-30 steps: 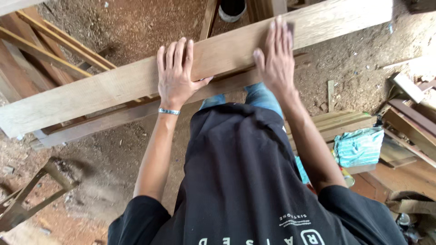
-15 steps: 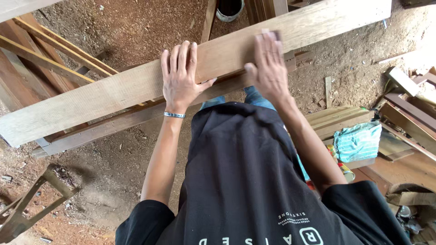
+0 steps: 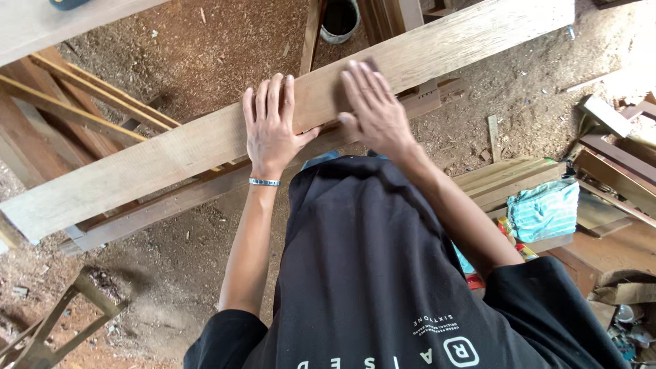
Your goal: The person sands a wooden plank by hand using a piece of sandpaper, moving it back and forth along the top surface and sides.
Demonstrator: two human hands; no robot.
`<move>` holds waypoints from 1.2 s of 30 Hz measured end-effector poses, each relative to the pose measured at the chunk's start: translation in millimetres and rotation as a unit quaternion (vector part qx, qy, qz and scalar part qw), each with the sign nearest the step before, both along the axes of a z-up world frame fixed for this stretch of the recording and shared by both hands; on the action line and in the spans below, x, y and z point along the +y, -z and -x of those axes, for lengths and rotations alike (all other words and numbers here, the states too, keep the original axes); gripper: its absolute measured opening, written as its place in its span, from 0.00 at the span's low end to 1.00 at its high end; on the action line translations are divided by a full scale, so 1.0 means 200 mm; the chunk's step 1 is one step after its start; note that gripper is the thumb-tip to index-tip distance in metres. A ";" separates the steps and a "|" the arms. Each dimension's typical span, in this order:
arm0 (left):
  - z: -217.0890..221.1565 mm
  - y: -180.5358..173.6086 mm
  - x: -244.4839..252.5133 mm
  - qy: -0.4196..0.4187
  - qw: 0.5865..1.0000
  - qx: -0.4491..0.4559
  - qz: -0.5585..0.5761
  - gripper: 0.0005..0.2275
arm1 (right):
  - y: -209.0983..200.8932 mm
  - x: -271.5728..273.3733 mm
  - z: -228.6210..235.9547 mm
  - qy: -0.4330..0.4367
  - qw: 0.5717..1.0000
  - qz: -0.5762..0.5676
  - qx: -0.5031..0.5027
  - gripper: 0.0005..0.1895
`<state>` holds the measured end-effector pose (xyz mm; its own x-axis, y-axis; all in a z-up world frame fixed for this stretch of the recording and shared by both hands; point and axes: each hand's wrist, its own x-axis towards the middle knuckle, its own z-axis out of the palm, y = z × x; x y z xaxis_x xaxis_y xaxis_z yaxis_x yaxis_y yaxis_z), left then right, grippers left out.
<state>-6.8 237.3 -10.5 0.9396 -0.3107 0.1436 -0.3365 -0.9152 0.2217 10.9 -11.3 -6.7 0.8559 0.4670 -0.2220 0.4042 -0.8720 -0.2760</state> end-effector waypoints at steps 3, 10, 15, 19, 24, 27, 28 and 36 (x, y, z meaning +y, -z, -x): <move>0.00 0.00 0.00 -0.002 1.000 -0.001 0.014 0.49 | -0.02 -0.18 -0.05 0.066 0.997 0.035 0.009 0.36; 0.00 0.00 0.00 -0.001 1.000 0.009 0.010 0.51 | 0.00 -0.01 -0.17 0.131 0.991 0.001 -0.038 0.42; 0.00 -0.02 -0.01 -0.003 1.000 0.014 0.019 0.52 | -0.05 0.11 0.01 0.038 0.998 -0.058 0.001 0.43; -0.01 -0.03 -0.01 -0.002 1.000 -0.004 0.025 0.50 | -0.05 -0.08 0.00 0.081 0.996 0.003 0.023 0.40; 0.00 -0.02 -0.01 0.001 1.000 0.000 0.020 0.51 | 0.01 -0.03 -0.13 0.190 0.981 -0.016 -0.032 0.41; -0.01 -0.01 0.00 -0.003 1.000 0.013 -0.015 0.52 | 0.03 0.13 -0.14 0.113 0.993 0.018 -0.019 0.41; -0.01 -0.01 -0.01 -0.005 0.999 0.015 -0.036 0.52 | 0.03 0.14 -0.11 0.083 0.996 -0.016 -0.040 0.41; 0.00 0.02 -0.01 -0.010 1.000 -0.003 0.002 0.50 | -0.09 -0.10 -0.04 0.080 0.988 0.085 0.102 0.39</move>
<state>-7.4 235.7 -14.2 0.9445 -0.2920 0.1504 -0.3202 -0.9206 0.2235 19.2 -30.8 12.2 0.8452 0.2711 -0.4605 0.2095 -0.9609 -0.1812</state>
